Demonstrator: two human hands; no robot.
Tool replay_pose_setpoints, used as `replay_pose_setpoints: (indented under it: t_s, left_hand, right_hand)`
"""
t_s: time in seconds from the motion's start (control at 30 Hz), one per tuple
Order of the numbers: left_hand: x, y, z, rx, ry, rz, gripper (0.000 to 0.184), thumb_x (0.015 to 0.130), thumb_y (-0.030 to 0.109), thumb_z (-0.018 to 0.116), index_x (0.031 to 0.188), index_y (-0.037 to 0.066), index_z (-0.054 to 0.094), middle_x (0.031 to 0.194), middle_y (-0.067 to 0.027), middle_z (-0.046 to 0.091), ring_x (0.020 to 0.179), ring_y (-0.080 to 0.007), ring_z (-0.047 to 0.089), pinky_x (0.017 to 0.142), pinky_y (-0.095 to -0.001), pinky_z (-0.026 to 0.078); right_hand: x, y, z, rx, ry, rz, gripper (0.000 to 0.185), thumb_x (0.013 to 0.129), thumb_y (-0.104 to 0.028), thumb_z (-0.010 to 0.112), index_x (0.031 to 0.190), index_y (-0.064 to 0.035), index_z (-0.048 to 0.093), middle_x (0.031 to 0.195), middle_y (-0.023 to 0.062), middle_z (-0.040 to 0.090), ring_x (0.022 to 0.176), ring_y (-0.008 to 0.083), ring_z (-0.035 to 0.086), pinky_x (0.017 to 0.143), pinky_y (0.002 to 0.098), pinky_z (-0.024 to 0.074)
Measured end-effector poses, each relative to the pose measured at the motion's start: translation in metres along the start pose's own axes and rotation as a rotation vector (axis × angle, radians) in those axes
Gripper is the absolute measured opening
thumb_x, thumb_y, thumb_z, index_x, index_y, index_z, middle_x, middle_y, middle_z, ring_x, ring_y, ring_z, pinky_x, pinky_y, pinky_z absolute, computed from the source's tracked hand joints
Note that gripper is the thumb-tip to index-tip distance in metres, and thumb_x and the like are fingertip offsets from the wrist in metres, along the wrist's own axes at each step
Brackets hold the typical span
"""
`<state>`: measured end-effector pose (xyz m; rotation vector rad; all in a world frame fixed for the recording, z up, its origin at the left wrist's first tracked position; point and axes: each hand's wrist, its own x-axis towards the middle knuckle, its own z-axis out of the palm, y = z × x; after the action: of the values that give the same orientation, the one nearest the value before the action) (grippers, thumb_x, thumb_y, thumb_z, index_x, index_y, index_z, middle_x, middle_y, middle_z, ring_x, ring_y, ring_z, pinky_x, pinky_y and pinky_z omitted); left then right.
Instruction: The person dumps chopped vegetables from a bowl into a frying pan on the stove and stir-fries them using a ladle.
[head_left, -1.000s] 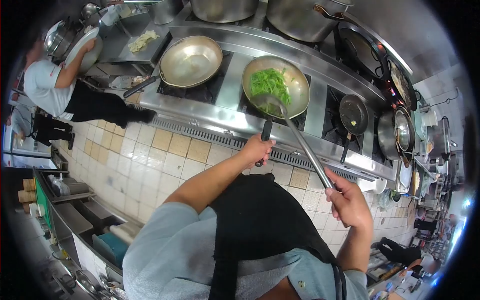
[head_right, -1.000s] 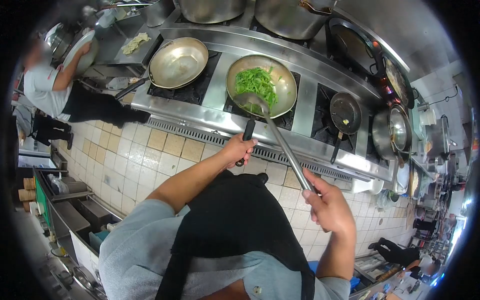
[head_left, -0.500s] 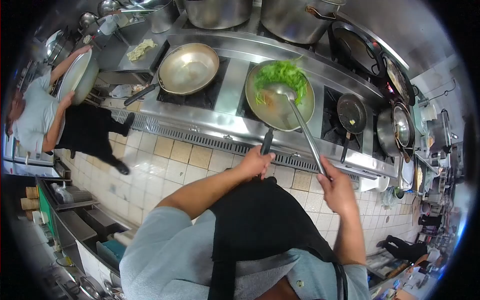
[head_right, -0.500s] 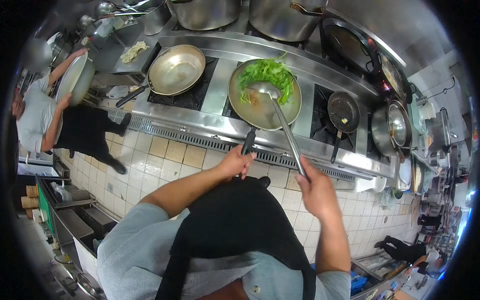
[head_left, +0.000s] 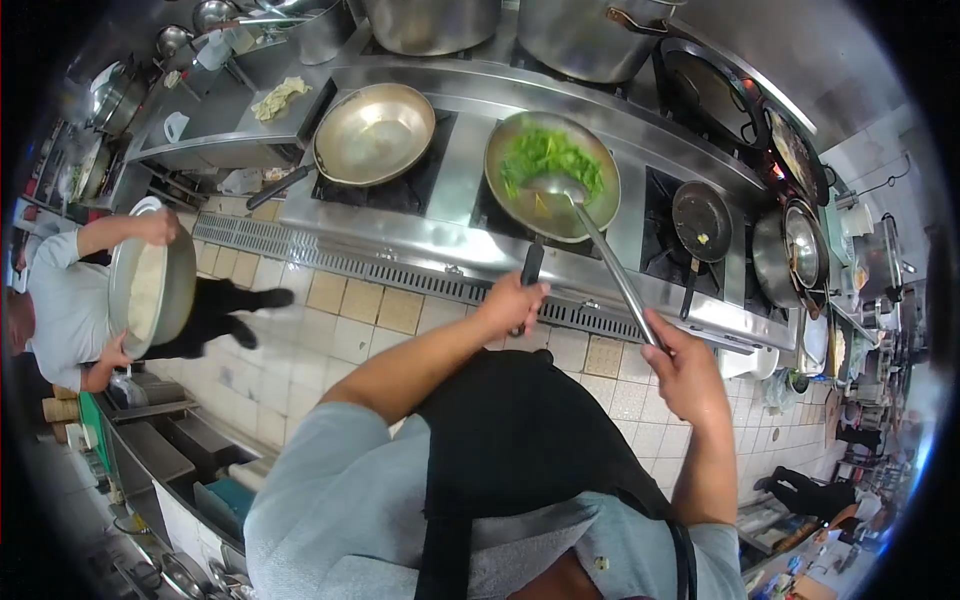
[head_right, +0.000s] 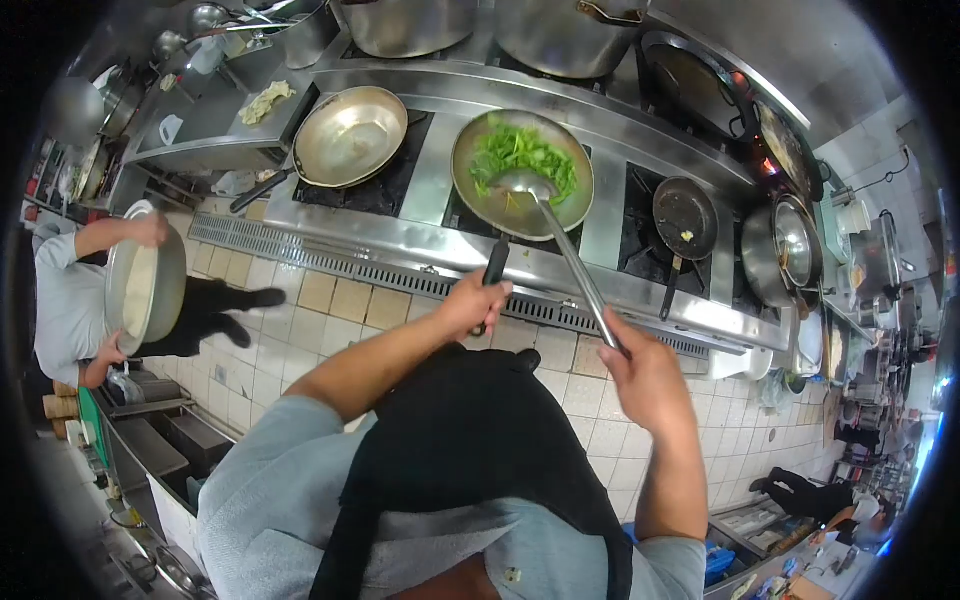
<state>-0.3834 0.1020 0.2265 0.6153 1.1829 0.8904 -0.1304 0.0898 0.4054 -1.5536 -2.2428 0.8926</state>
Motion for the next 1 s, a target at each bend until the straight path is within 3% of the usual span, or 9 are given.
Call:
replay_pose_setpoints:
  t_s: [0.07,0.13,0.2,0.33,0.4,0.47,0.8,0.83,1.0]
  left_hand:
    - [0.016,0.012,0.0,-0.037,0.016,0.002,0.02,0.093,0.017,0.061,0.091,0.006,0.044,0.062,0.0005,0.045,0.044,-0.0097,0.045,0.038,-0.0299,0.043]
    - [0.02,0.026,0.004,-0.14,0.045,0.017,0.019,0.093,0.017,0.061,0.09,0.006,0.045,0.061,0.0006,0.046,0.044,-0.0097,0.045,0.037,-0.0291,0.043]
    - [0.025,0.01,0.0,-0.115,0.013,0.057,0.021,0.093,0.017,0.062,0.091,0.006,0.044,0.062,0.0007,0.046,0.044,-0.0098,0.045,0.036,-0.03,0.043]
    - [0.001,-0.025,0.001,0.036,0.048,0.082,0.022,0.093,0.018,0.063,0.093,0.005,0.044,0.064,0.0002,0.046,0.042,-0.0099,0.044,0.036,-0.0314,0.043]
    - [0.003,-0.03,-0.003,-0.001,0.024,0.008,0.023,0.093,0.019,0.063,0.092,0.005,0.045,0.062,-0.0001,0.046,0.042,-0.0103,0.044,0.036,-0.0314,0.042]
    - [0.011,0.0,-0.003,-0.026,-0.01,-0.002,0.021,0.093,0.02,0.061,0.091,0.005,0.045,0.063,-0.0005,0.047,0.043,-0.011,0.045,0.037,-0.0308,0.042]
    - [-0.004,-0.012,0.003,-0.054,0.031,0.019,0.023,0.094,0.02,0.061,0.092,0.006,0.043,0.062,0.001,0.044,0.043,-0.0104,0.044,0.037,-0.0306,0.042]
    - [0.004,-0.013,-0.003,-0.039,0.022,0.001,0.022,0.094,0.02,0.061,0.092,0.006,0.044,0.063,0.0011,0.044,0.043,-0.0102,0.044,0.037,-0.0309,0.042]
    - [0.016,0.003,-0.011,-0.122,0.003,-0.078,0.02,0.095,0.018,0.06,0.091,0.007,0.044,0.063,0.0022,0.044,0.044,-0.0092,0.043,0.038,-0.0308,0.043]
  right_hand:
    - [0.001,-0.007,-0.016,0.099,-0.178,0.246,0.046,0.088,-0.01,0.065,0.134,-0.008,0.056,0.114,0.0241,0.065,0.102,0.0381,0.065,0.091,0.0367,0.0492]
    - [0.015,0.0,-0.001,0.032,-0.162,0.227,0.046,0.088,-0.011,0.065,0.133,-0.0085,0.056,0.11,0.0234,0.067,0.099,0.0379,0.065,0.089,0.0372,0.0494]
    - [0.03,0.01,0.025,-0.038,0.016,0.083,0.044,0.089,-0.012,0.065,0.132,-0.0086,0.057,0.106,0.0233,0.067,0.097,0.0384,0.065,0.087,0.0392,0.0491]
    - [0.028,0.012,0.039,-0.016,0.088,0.012,0.043,0.09,-0.013,0.064,0.132,-0.0078,0.057,0.104,0.0238,0.066,0.096,0.0393,0.064,0.087,0.0398,0.0485]
    - [0.013,0.012,0.02,0.008,0.056,0.004,0.043,0.09,-0.012,0.063,0.132,-0.0066,0.057,0.104,0.0243,0.066,0.096,0.0384,0.065,0.088,0.038,0.0486]
    - [0.003,0.0,-0.007,0.137,-0.168,0.247,0.043,0.091,-0.012,0.063,0.133,-0.0057,0.056,0.105,0.0241,0.066,0.097,0.0376,0.065,0.088,0.0364,0.0485]
    - [0.026,0.027,0.038,0.085,0.069,-0.017,0.046,0.088,-0.009,0.066,0.133,-0.0073,0.056,0.11,0.0223,0.065,0.096,0.037,0.065,0.086,0.0367,0.0494]
    - [0.016,0.031,0.033,0.162,0.05,0.019,0.046,0.089,-0.01,0.065,0.134,-0.0073,0.055,0.107,0.0207,0.066,0.092,0.0273,0.066,0.084,0.0327,0.0494]
    - [0.012,0.02,0.012,0.328,-0.018,0.293,0.049,0.09,-0.01,0.065,0.137,-0.0057,0.052,0.105,0.0184,0.067,0.088,0.0117,0.061,0.08,0.0266,0.0481]
